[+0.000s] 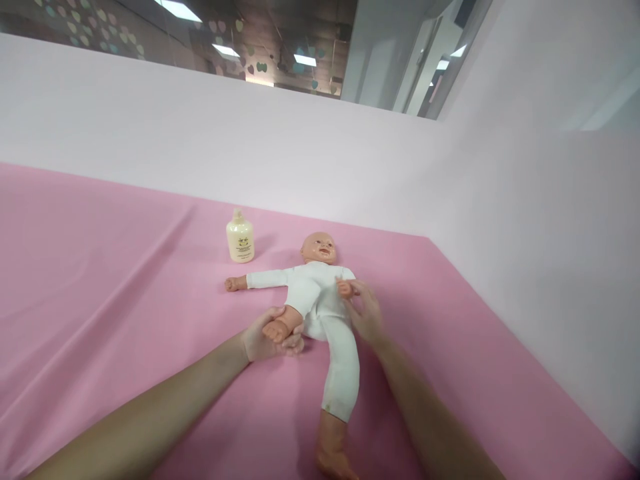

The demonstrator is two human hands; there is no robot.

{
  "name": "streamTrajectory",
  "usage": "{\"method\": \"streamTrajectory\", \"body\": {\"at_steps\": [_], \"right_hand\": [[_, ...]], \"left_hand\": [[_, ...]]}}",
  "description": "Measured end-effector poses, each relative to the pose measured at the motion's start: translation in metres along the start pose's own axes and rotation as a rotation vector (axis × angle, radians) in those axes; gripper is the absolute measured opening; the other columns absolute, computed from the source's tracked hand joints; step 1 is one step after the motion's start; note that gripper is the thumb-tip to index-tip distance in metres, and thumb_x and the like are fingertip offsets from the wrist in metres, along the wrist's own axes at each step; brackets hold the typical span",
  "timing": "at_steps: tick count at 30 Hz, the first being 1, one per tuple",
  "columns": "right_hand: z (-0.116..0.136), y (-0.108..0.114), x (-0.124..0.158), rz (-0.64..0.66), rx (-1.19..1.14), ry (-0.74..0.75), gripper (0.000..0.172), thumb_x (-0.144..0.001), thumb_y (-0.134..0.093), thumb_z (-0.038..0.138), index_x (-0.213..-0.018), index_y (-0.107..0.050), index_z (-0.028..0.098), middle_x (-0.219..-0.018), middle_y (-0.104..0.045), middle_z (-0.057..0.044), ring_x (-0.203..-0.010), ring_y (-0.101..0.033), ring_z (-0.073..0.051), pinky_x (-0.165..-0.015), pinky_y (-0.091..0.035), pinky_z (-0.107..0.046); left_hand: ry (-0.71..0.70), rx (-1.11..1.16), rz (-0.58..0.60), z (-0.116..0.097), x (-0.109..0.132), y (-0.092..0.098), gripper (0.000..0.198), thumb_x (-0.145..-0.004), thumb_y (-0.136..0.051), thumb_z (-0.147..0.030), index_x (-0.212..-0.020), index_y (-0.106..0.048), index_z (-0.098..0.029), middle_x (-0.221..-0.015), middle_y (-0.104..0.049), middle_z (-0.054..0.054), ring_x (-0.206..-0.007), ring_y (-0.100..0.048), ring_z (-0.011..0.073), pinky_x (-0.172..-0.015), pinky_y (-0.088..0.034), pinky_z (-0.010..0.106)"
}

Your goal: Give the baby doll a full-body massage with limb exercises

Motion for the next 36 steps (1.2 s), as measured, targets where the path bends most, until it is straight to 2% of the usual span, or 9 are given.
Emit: {"method": "streamTrajectory", "body": {"at_steps": [2, 5, 10, 13, 19, 23, 29, 32, 36], "right_hand": [[0.005, -0.006, 0.002, 0.093, 0.111, 0.096, 0.031, -0.092, -0.061, 0.033, -0.122, -0.066, 0.032, -0.120, -0.069, -0.005, -0.115, -0.060, -0.026, -0.104, -0.049, -0.048], [0.010, -0.009, 0.002, 0.129, 0.185, 0.144, 0.031, -0.095, -0.057, 0.031, -0.125, -0.066, 0.032, -0.122, -0.068, -0.005, -0.114, -0.059, -0.027, -0.103, -0.050, -0.048], [0.007, -0.008, 0.002, 0.093, 0.138, 0.130, 0.031, -0.095, -0.058, 0.033, -0.125, -0.066, 0.032, -0.121, -0.069, -0.005, -0.115, -0.060, -0.026, -0.104, -0.049, -0.048], [-0.003, -0.003, 0.001, -0.011, 0.026, 0.025, 0.033, -0.091, -0.063, 0.034, -0.124, -0.066, 0.030, -0.124, -0.068, -0.006, -0.118, -0.060, -0.025, -0.106, -0.048, -0.048], [-0.021, 0.016, -0.009, -0.250, -0.346, -0.284, 0.058, -0.085, -0.069, 0.041, -0.139, -0.053, 0.028, -0.148, -0.053, -0.010, -0.123, -0.060, -0.024, -0.100, -0.052, -0.041], [-0.036, 0.028, -0.010, -0.439, -0.486, -0.412, 0.067, -0.082, -0.070, 0.042, -0.144, -0.047, 0.030, -0.149, -0.052, -0.009, -0.127, -0.058, -0.024, -0.098, -0.052, -0.041], [-0.090, 0.027, 0.002, -0.647, -0.708, -0.872, 0.056, -0.083, -0.063, 0.038, -0.137, -0.050, 0.031, -0.130, -0.064, -0.005, -0.106, -0.068, -0.018, -0.087, -0.057, -0.034], [-0.105, 0.026, 0.005, -0.674, -0.741, -0.897, 0.053, -0.083, -0.062, 0.038, -0.135, -0.051, 0.031, -0.128, -0.065, -0.005, -0.103, -0.069, -0.017, -0.086, -0.058, -0.032], [-0.101, 0.026, 0.006, -0.601, -0.682, -0.814, 0.057, -0.082, -0.065, 0.045, -0.135, -0.051, 0.034, -0.126, -0.065, -0.005, -0.102, -0.069, -0.018, -0.082, -0.059, -0.033]], "left_hand": [[0.009, -0.005, -0.061, -0.001, -0.003, -0.002, 0.048, -0.080, -0.054, -0.066, -0.078, -0.052, -0.017, -0.056, -0.044, -0.002, -0.066, -0.049, 0.0196, -0.078, -0.040, 0.038], [0.014, -0.006, -0.072, -0.001, -0.005, -0.005, 0.049, -0.082, -0.053, -0.066, -0.083, -0.053, -0.016, -0.059, -0.044, -0.002, -0.068, -0.049, 0.0197, -0.078, -0.039, 0.038], [0.033, -0.028, 0.033, 0.001, -0.004, -0.005, 0.051, -0.082, -0.054, -0.067, -0.088, -0.054, -0.016, -0.062, -0.049, -0.001, -0.071, -0.053, 0.0205, -0.081, -0.041, 0.038], [0.065, -0.114, 0.177, 0.004, 0.001, -0.007, 0.055, -0.077, -0.056, -0.070, -0.090, -0.056, -0.017, -0.064, -0.055, 0.002, -0.074, -0.056, 0.0231, -0.085, -0.043, 0.044], [0.331, -0.288, 0.424, 0.013, 0.012, -0.019, 0.058, -0.055, -0.076, -0.065, -0.088, -0.062, -0.019, -0.070, -0.065, 0.008, -0.074, -0.064, 0.0307, -0.083, -0.049, 0.051], [0.397, -0.389, 0.452, 0.008, 0.015, -0.029, 0.056, -0.057, -0.081, -0.060, -0.092, -0.068, -0.018, -0.074, -0.068, 0.009, -0.076, -0.068, 0.0333, -0.076, -0.054, 0.049], [0.504, -0.607, 0.479, 0.005, 0.015, -0.033, 0.046, -0.063, -0.087, -0.038, -0.102, -0.073, -0.020, -0.088, -0.071, 0.007, -0.089, -0.071, 0.0328, -0.078, -0.057, 0.044], [0.510, -0.630, 0.479, 0.005, 0.014, -0.034, 0.043, -0.064, -0.085, -0.038, -0.102, -0.072, -0.021, -0.090, -0.071, 0.006, -0.092, -0.070, 0.0327, -0.081, -0.057, 0.045], [0.485, -0.492, 0.553, 0.008, 0.013, -0.032, 0.048, -0.058, -0.086, -0.049, -0.093, -0.072, -0.019, -0.077, -0.070, 0.009, -0.078, -0.070, 0.0338, -0.076, -0.056, 0.048]]}}
Point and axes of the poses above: each hand's wrist, its own x-axis away from the middle knuckle, its own y-axis out of the back of the hand, z = x × y, the point moved 3 cm from there along -x, towards the middle knuckle
